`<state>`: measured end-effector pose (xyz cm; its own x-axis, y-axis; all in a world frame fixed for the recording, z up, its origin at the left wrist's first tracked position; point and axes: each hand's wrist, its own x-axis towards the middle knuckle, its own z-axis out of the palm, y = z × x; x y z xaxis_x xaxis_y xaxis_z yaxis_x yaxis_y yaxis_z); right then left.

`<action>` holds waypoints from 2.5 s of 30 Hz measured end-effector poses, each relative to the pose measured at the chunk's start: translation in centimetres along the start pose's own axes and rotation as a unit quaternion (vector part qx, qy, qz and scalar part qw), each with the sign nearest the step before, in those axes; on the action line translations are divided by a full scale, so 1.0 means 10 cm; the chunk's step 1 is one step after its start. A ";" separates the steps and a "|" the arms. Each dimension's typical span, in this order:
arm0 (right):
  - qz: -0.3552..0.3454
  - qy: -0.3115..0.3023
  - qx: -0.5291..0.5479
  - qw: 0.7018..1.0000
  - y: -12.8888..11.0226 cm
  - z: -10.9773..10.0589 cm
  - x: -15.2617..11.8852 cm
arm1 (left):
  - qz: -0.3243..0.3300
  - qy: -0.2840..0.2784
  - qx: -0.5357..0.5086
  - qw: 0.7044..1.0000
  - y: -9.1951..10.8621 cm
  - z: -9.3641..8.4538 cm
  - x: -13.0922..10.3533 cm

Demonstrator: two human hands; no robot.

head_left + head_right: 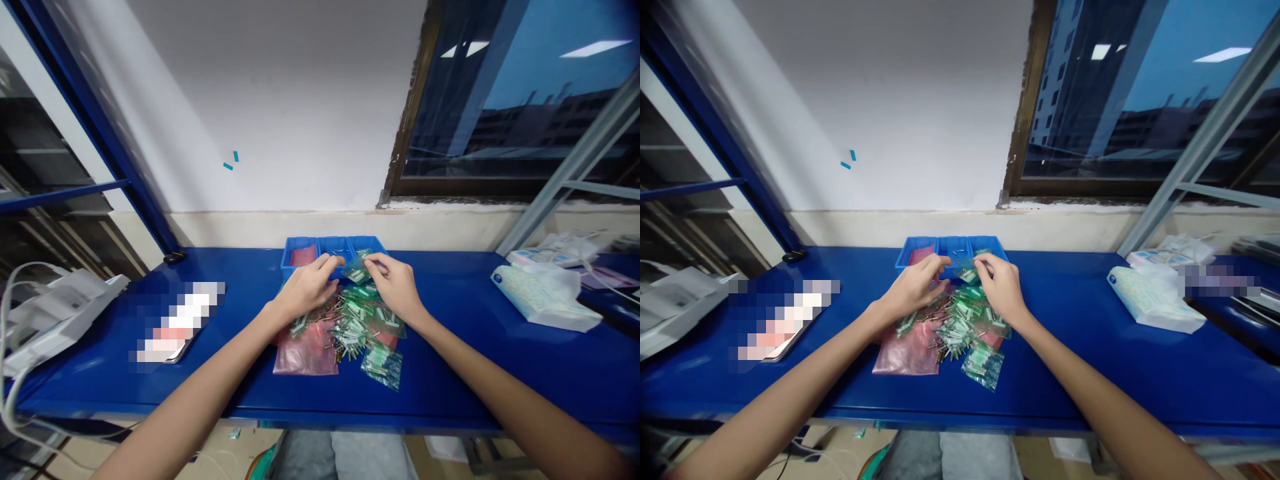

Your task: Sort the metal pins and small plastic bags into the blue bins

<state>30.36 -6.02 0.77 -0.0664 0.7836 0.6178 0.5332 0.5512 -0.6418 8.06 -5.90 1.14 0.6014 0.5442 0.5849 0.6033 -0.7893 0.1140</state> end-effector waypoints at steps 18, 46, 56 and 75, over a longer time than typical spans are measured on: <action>0.206 -0.108 0.301 0.925 -0.06 0.05 0.00 | 0.026 0.073 0.018 0.997 -0.03 0.06 0.00; 0.079 -0.144 0.206 0.965 -0.21 0.01 -0.02 | 0.017 0.062 -0.018 0.998 0.02 0.02 0.01; 0.070 -0.151 0.257 0.952 -0.13 0.00 0.00 | -0.048 0.058 -0.024 0.997 0.04 0.09 0.02; 0.024 0.032 0.075 0.996 0.07 -0.24 0.23 | -0.025 0.012 0.053 0.998 0.03 0.03 0.01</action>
<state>32.63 -4.47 2.83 0.0134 0.7926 0.6095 0.4021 0.5539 -0.7291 8.42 -5.97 1.04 0.5576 0.5744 0.5992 0.6850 -0.7262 0.0587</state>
